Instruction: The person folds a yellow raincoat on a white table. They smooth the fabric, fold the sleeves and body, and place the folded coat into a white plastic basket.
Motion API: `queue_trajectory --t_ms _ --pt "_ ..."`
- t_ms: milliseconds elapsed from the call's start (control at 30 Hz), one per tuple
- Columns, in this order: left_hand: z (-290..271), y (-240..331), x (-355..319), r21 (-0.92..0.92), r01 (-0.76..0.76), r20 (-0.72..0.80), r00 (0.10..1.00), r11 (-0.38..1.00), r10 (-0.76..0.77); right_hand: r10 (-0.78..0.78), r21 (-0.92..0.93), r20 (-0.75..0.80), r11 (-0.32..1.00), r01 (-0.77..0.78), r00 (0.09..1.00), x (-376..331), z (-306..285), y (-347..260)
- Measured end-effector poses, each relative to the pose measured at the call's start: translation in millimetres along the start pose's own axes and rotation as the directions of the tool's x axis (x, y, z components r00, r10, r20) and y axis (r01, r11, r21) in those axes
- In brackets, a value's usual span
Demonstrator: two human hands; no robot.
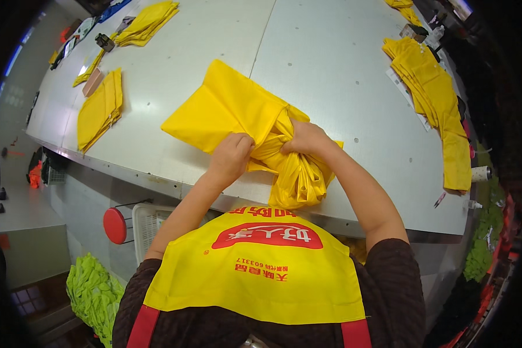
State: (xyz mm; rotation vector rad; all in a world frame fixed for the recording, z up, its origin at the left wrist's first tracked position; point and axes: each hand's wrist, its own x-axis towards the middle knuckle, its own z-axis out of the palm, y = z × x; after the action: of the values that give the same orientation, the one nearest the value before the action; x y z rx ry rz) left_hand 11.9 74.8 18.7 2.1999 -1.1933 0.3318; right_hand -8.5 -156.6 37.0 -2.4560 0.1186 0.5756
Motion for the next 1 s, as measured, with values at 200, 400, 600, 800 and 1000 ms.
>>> queue_trajectory --t_ms 200,400,600,800,1000 --pt "10.8 3.0 -43.8 0.075 -0.027 -0.268 0.962 0.997 0.046 -0.023 0.4 -0.066 0.915 0.048 0.998 -6.5 -8.6 6.7" --pt "42.8 9.5 -53.5 -0.217 0.367 -0.088 0.915 0.904 -0.393 -0.086 0.827 0.03 0.561 0.023 0.996 -13.5 -16.3 -2.4" --pt "31.2 15.0 2.8 -0.501 0.348 -0.04 0.906 0.793 -0.422 -0.262 0.974 0.038 0.225 0.023 0.964 -14.4 0.8 2.8" --pt "71.5 -18.3 -62.6 -0.517 0.591 0.454 0.803 0.62 -0.386 -0.035 0.983 -0.181 -0.043 0.179 0.983 -18.5 21.3 -12.0" --pt "-44.9 18.7 -21.4 -0.409 0.368 0.262 0.924 0.835 -0.279 0.109 0.804 -0.477 0.454 0.383 0.872 -7.8 57.7 19.4"
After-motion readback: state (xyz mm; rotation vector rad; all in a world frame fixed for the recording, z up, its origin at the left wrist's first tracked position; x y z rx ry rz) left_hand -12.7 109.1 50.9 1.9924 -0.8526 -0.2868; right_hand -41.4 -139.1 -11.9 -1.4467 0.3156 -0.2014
